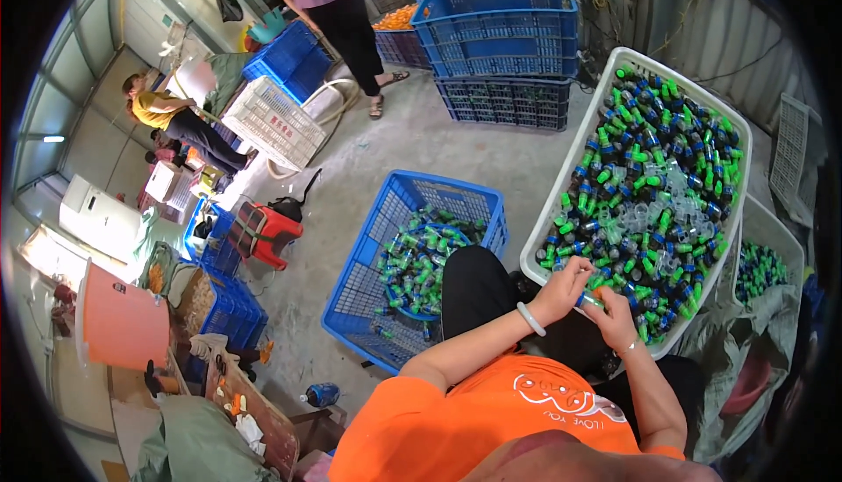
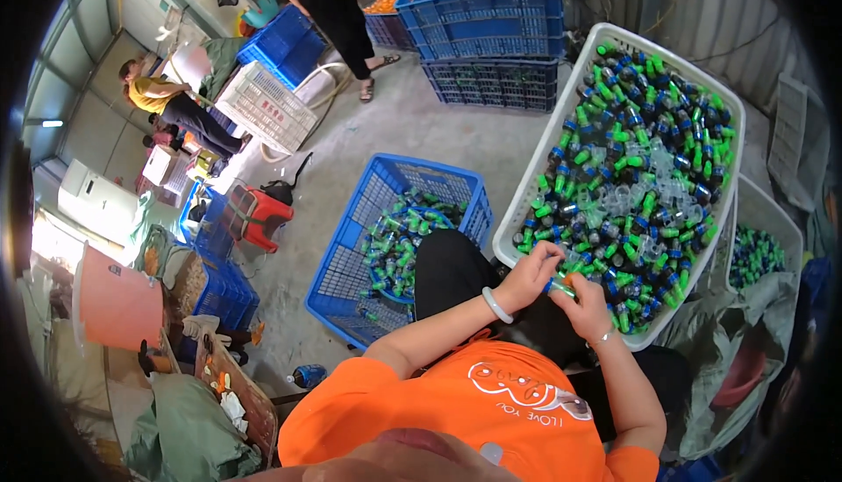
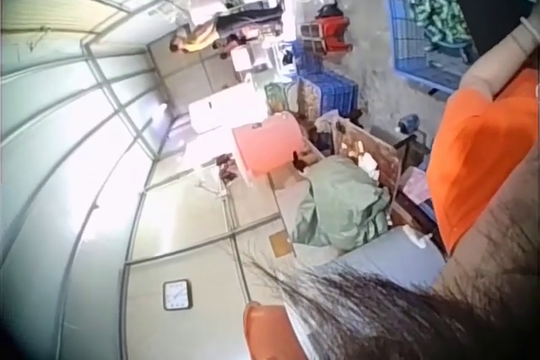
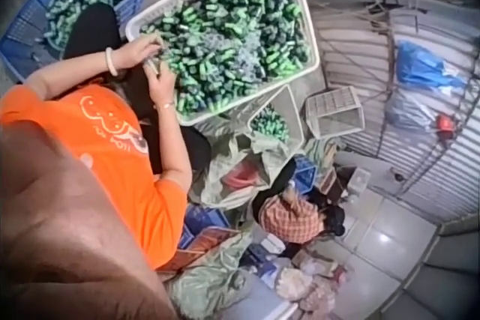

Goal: Sorting and inspecting small green and blue plastic components from a large crate into a smaller sorting basket.

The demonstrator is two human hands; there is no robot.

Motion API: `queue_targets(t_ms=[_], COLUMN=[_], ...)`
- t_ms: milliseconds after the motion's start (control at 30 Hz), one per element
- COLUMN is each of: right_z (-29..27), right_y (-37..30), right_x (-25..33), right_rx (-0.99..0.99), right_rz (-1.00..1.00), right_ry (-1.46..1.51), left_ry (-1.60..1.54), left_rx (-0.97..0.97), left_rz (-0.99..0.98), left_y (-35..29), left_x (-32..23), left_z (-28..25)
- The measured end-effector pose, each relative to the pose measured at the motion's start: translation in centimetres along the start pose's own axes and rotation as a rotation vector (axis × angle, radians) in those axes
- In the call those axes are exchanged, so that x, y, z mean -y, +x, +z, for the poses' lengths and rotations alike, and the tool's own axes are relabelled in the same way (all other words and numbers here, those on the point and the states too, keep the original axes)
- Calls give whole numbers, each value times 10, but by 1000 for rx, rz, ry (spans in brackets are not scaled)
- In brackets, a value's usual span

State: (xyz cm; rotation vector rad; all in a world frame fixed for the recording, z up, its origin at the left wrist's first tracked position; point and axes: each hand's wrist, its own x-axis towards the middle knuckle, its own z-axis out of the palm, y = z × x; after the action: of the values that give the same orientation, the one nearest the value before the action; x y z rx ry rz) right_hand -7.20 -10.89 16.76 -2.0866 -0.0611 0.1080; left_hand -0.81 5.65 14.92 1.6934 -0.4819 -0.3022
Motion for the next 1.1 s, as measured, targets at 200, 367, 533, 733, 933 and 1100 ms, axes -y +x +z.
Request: queue_targets(t_ms=[200,367,533,733,933,1100], right_z=[33,17,-20,-7,-3,-8], right_y=[15,42,79,121,103,56], right_x=[3,-2,-55,-67,-59,-69], right_rx=[107,-50,-427,-361,-463,-445], right_rz=[-42,-220,-164,11,39,-52], right_ry=[-10,-149,-475,-711,-559,-230], left_ry=[235,516,941,688,650,910], left_rx=[-49,-633,-823,-285,-159,55], left_rz=[-120,90,30,312,322,216], left_y=[-21,-25,-35,8,82,96], left_x=[8,34,58,41,75,97], left_z=[-37,-123,-161,-59,3,23])
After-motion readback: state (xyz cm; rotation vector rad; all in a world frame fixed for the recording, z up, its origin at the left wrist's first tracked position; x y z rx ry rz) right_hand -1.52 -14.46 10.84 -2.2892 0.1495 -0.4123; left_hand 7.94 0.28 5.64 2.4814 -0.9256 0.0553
